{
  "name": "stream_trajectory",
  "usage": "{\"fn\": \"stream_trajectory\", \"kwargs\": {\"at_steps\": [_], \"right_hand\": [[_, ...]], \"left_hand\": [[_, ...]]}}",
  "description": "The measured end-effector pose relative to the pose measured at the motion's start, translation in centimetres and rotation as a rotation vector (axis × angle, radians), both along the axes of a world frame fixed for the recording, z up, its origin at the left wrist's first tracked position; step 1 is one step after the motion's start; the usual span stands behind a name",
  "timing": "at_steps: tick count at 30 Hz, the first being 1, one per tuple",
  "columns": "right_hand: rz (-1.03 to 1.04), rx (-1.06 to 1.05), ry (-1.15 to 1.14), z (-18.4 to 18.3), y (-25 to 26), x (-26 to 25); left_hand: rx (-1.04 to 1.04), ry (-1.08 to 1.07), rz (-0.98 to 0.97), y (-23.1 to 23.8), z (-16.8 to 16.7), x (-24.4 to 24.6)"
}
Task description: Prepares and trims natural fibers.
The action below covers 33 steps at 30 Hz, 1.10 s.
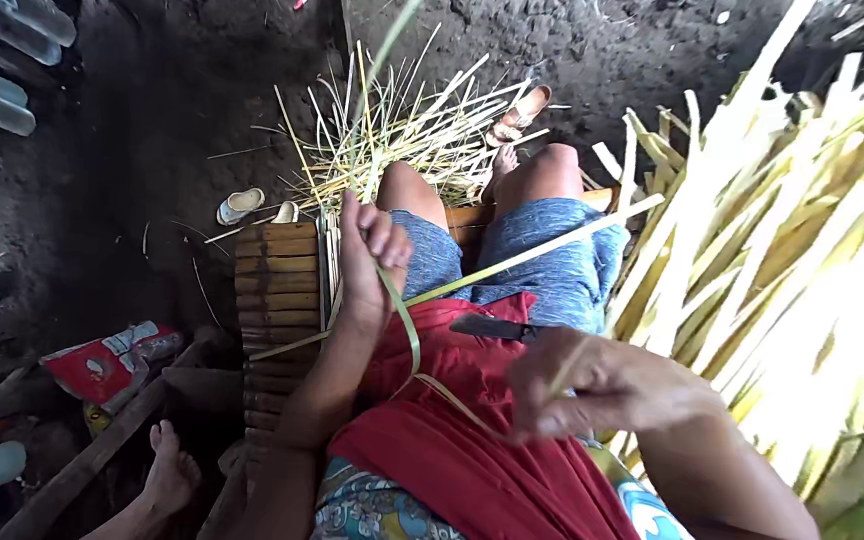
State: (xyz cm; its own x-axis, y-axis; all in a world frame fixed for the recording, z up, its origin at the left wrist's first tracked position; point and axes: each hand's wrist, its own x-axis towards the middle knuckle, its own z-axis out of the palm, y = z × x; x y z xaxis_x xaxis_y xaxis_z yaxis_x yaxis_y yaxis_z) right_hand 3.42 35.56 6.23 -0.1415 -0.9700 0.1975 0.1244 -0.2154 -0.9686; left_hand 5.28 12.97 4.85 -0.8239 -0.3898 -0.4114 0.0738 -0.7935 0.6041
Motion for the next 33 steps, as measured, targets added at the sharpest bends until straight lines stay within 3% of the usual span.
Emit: {"fn": "stream_trajectory", "kwargs": {"at_steps": [2, 5, 7, 9, 12, 15, 18, 20, 23, 25, 30, 33], "right_hand": [[0.030, 0.012, -0.043, -0.1, 0.4, 0.2], [-0.373, 0.224, -0.029, -0.7, 0.1, -1.1], [-0.607, 0.212, -0.009, -0.7, -0.5, -2.6], [-0.661, 0.192, 0.089, -0.4, -1.7, -3.0], [-0.580, 0.224, 0.314, -0.1, -3.9, -2.3], [-0.366, 0.111, 0.182, 0.3, -2.3, -2.5], [-0.143, 0.038, 0.002, 0.2, 1.1, -2.1], [-0.254, 0.110, -0.071, -0.2, 1.4, -1.6], [-0.609, 0.197, -0.025, -0.4, -0.2, -2.4], [-0.648, 0.140, 0.020, -0.1, -1.6, -3.3], [-0.559, 0.122, 0.246, 1.4, -6.5, -3.3], [-0.523, 0.108, 0.163, 2.2, -5.4, -3.9]], "left_hand": [[-0.015, 0.034, -0.050, -0.6, -0.3, 0.4], [-0.033, 0.142, -0.590, 1.3, -0.1, 3.0], [-0.015, 0.103, -0.737, 2.3, 0.4, 4.0], [-0.047, 0.021, -0.585, 2.8, 0.8, 3.3], [-0.072, 0.050, -0.354, 3.0, 0.9, 0.6], [-0.092, 0.115, -0.201, 0.3, 0.9, -1.3], [-0.105, 0.063, 0.087, -3.4, 0.8, -1.8], [-0.160, 0.011, 0.009, -3.1, 1.0, -0.5], [-0.202, 0.035, -0.556, 0.4, 1.6, 3.8], [-0.219, 0.024, -0.671, 1.6, 2.3, 4.4], [-0.291, 0.163, -0.282, 0.8, 2.9, -0.2], [-0.229, 0.168, -0.127, -1.6, 3.8, -1.0]]}}
